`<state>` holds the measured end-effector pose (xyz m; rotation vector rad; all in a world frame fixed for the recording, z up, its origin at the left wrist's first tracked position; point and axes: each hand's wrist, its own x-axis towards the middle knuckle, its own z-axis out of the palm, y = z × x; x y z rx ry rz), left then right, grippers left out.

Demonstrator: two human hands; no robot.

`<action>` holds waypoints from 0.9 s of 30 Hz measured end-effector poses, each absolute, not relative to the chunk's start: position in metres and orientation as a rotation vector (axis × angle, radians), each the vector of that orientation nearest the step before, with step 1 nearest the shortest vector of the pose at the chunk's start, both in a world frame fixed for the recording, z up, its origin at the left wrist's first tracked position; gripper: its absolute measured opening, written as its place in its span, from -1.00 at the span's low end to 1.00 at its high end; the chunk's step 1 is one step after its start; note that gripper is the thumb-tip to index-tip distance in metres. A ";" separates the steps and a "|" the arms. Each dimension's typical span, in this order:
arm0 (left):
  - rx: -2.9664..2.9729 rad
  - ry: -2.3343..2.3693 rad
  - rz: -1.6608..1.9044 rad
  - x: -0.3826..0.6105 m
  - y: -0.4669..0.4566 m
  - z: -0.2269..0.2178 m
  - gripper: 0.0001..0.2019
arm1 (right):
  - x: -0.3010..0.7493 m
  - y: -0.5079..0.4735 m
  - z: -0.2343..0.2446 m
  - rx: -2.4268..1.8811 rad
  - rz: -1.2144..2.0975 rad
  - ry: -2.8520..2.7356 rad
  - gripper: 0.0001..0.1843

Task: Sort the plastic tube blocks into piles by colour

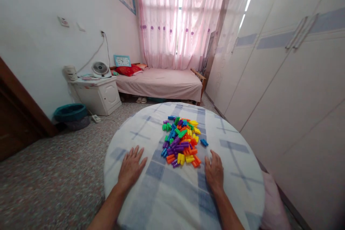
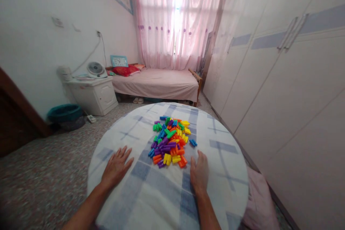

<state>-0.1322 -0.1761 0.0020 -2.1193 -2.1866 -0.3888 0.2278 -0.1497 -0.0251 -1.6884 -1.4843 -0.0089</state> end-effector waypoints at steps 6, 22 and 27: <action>-2.100 -2.190 -0.413 -0.129 -0.175 0.004 -0.49 | 0.226 -0.151 -0.023 -1.717 -0.024 -1.502 -0.47; -2.108 -2.169 -0.481 -0.130 -0.175 0.000 -0.52 | 0.219 -0.157 -0.015 -1.730 0.077 -1.524 -0.50; -2.384 -2.066 -0.686 -0.107 -0.167 0.011 -0.36 | 0.212 -0.164 -0.006 -1.655 0.273 -1.592 -0.33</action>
